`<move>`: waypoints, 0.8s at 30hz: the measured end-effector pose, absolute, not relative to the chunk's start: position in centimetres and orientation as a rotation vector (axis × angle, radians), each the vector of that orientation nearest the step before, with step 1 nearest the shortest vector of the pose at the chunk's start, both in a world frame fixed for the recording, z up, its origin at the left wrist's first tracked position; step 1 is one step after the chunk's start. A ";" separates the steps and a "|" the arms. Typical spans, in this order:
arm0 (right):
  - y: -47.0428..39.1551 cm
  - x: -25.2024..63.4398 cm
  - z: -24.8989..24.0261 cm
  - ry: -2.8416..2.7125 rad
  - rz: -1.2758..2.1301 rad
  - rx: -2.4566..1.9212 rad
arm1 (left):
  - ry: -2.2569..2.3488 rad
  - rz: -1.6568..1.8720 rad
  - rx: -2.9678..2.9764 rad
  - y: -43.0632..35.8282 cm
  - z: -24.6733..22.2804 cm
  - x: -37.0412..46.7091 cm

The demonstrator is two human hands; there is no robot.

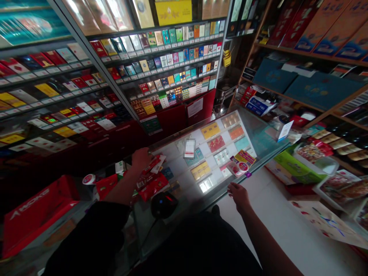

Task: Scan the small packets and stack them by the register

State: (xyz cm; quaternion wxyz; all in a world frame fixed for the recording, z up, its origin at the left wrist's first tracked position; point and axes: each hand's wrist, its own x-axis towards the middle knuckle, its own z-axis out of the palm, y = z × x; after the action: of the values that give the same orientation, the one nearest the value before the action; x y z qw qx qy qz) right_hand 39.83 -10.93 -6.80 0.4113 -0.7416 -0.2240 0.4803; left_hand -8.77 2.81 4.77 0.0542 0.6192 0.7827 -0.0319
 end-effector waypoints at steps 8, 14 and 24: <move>-10.5 33.5 -4.9 -0.782 1.283 -1.794 | 2.360 -0.166 1.899 3.1 2.9 -10.2; -10.5 29.9 -3.6 -0.836 1.344 -1.732 | 2.432 0.016 1.853 2.0 3.0 -11.7; -8.0 23.6 0.7 -1.163 1.416 -1.523 | 2.263 0.680 1.612 -4.2 7.2 -8.6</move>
State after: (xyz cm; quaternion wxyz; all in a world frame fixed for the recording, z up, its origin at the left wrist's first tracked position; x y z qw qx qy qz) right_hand 23.55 -7.97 0.66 0.3703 -0.5936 -0.4534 0.5521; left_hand -8.57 -4.21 7.23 0.1400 0.5580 0.7834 0.2352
